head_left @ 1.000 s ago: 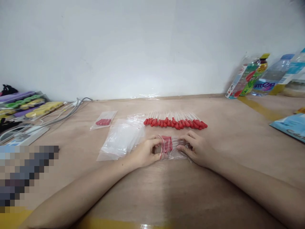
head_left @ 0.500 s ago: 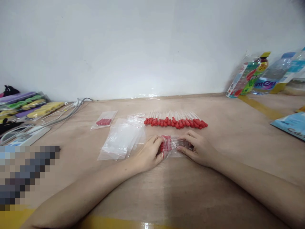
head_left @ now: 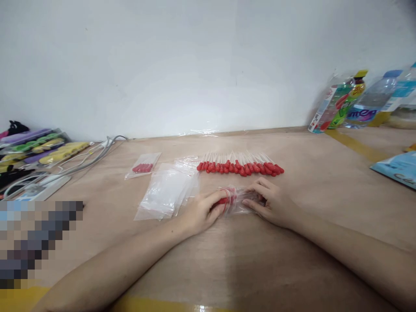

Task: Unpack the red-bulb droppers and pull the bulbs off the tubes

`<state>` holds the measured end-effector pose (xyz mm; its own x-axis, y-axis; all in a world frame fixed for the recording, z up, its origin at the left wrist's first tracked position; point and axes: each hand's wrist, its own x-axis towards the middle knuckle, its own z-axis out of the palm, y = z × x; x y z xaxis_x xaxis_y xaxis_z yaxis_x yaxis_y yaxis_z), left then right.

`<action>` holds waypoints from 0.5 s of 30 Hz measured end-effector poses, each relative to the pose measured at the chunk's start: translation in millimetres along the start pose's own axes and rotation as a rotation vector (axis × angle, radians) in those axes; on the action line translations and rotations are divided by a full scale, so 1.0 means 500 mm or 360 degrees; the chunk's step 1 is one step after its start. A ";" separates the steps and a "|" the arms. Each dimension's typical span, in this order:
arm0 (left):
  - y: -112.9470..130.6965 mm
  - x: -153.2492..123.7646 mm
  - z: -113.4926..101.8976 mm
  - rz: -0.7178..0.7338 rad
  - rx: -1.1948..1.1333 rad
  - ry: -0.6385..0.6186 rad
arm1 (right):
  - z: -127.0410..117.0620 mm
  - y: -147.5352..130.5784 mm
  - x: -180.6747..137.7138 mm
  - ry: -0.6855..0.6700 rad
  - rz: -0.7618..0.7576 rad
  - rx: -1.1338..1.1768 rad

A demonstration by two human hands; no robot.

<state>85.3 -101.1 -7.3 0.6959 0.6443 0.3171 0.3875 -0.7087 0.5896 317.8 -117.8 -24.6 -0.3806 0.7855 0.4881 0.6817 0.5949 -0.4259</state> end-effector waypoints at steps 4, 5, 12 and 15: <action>-0.017 0.008 -0.034 -0.0150 -0.0331 0.0089 | -0.002 -0.004 0.000 -0.0014 0.0032 -0.0030; -0.021 0.011 -0.057 -0.0168 -0.0334 0.0060 | -0.002 -0.004 0.000 -0.0018 0.0041 -0.0029; -0.008 0.023 -0.288 -0.0242 -0.0062 0.0072 | 0.000 0.001 0.000 -0.0009 -0.0006 -0.0039; -0.008 0.050 -0.308 -0.0142 0.0072 0.0569 | -0.001 -0.002 0.000 -0.0024 0.0003 -0.0033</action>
<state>7.7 -37.9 112.7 0.4061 0.7582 0.5101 0.4689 -0.6520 0.5959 317.5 -118.3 -23.6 -0.3886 0.7892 0.4756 0.6952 0.5899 -0.4108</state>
